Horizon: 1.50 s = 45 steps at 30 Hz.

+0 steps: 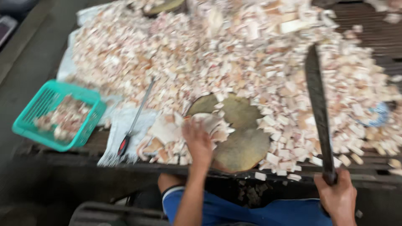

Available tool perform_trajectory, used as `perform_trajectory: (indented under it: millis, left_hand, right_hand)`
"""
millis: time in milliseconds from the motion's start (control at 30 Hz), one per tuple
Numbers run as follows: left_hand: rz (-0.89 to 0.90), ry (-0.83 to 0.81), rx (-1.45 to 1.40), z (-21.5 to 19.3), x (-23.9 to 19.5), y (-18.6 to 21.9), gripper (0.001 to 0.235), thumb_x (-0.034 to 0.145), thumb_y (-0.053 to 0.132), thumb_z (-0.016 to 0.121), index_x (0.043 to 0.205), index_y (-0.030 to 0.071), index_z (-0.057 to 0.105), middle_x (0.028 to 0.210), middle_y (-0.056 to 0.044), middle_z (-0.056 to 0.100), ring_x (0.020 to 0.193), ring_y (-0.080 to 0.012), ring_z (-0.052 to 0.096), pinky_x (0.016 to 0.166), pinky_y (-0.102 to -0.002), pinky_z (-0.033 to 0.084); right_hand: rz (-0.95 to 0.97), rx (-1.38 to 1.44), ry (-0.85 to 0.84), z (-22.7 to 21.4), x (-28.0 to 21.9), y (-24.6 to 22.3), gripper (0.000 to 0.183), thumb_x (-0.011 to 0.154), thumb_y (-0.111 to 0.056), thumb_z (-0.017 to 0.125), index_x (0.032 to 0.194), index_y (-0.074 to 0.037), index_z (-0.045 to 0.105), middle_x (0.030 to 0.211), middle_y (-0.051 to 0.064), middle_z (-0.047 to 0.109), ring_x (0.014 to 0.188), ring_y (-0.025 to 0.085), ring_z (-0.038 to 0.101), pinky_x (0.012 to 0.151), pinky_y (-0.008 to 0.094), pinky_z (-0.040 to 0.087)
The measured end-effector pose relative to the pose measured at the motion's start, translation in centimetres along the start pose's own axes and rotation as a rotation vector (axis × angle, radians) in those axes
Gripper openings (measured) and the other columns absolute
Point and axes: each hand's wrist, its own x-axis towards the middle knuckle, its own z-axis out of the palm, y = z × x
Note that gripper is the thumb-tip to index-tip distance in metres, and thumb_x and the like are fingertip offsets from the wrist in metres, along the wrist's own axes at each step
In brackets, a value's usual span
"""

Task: The person is using a large cleaver to chop pieces of animal skin into smaller bits on a wooden cutting board.

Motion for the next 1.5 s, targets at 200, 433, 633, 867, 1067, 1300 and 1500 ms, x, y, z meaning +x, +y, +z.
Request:
perform_trajectory:
  millis: [200, 433, 633, 867, 1067, 1300, 1500]
  left_hand:
    - [-0.545, -0.005, 0.464, -8.9, -1.8, -20.7, 0.041, 0.103, 0.022, 0.058, 0.140, 0.003, 0.060, 0.141, -0.019, 0.060, 0.132, -0.0445, 0.051, 0.121, -0.054, 0.036]
    - [-0.651, -0.281, 0.626, -9.5, -2.4, -30.3, 0.068, 0.085, 0.029, 0.069, 0.142, 0.000, 0.047, 0.141, -0.023, 0.052, 0.129, -0.0473, 0.047, 0.105, -0.060, 0.034]
    - [-0.573, -0.449, 0.586, -10.5, 0.4, -31.4, 0.036, 0.095, 0.032, 0.064, 0.112, 0.001, 0.060, 0.114, -0.023, 0.069, 0.106, -0.0453, 0.066, 0.091, -0.053, 0.053]
    - [-0.441, -0.379, 0.330, -14.2, -2.3, -17.9, 0.029, 0.099, 0.032, 0.059, 0.099, 0.004, 0.065, 0.088, -0.026, 0.072, 0.084, -0.0483, 0.068, 0.074, -0.058, 0.054]
    - [-0.840, -0.770, -0.392, -12.9, -9.9, -2.2, 0.030, 0.091, 0.034, 0.066, 0.099, 0.006, 0.070, 0.069, -0.017, 0.070, 0.056, -0.0256, 0.068, 0.055, -0.043, 0.054]
    - [-0.312, -0.676, -0.373, -12.1, -18.0, -1.7, 0.031, 0.086, 0.037, 0.071, 0.105, 0.013, 0.077, 0.073, -0.011, 0.079, 0.066, -0.0254, 0.080, 0.064, -0.037, 0.062]
    - [-0.172, -0.862, -0.690, -12.9, -12.0, 4.6, 0.024, 0.094, 0.024, 0.072, 0.111, 0.007, 0.072, 0.085, -0.018, 0.077, 0.086, -0.0333, 0.079, 0.074, -0.041, 0.059]
  right_hand:
    - [-0.115, 0.765, -0.438, 6.1, -5.2, 0.3, 0.023, 0.080, -0.002, 0.071, 0.097, -0.004, 0.057, 0.071, 0.012, 0.067, 0.057, 0.016, 0.063, 0.053, 0.031, 0.051]
    - [-0.007, 0.497, -0.529, 11.3, -9.0, -3.4, 0.023, 0.079, -0.008, 0.077, 0.093, 0.001, 0.060, 0.053, 0.015, 0.058, 0.048, 0.023, 0.058, 0.049, 0.039, 0.046]
    - [-0.092, 0.053, -0.356, 10.9, -8.8, -4.2, 0.039, 0.075, -0.021, 0.088, 0.108, -0.011, 0.070, 0.070, 0.019, 0.073, 0.071, 0.033, 0.078, 0.071, 0.042, 0.060]
    - [-0.538, 0.193, -0.190, 10.6, -9.4, -5.7, 0.029, 0.075, -0.019, 0.075, 0.099, -0.006, 0.067, 0.082, 0.017, 0.074, 0.074, 0.035, 0.075, 0.065, 0.042, 0.060]
    - [-0.770, 0.125, -0.450, 11.5, -10.7, -10.2, 0.036, 0.077, -0.026, 0.078, 0.106, -0.007, 0.065, 0.080, 0.017, 0.073, 0.074, 0.037, 0.074, 0.064, 0.046, 0.059]
    - [-0.525, -0.200, -0.172, 4.4, -2.4, -2.1, 0.042, 0.072, -0.032, 0.077, 0.109, -0.012, 0.070, 0.092, 0.017, 0.077, 0.083, 0.036, 0.075, 0.073, 0.046, 0.059]
    - [-0.096, 0.970, -0.285, 1.1, 2.5, 5.3, 0.021, 0.080, -0.002, 0.070, 0.097, 0.002, 0.058, 0.065, 0.019, 0.061, 0.053, 0.028, 0.055, 0.047, 0.042, 0.041]
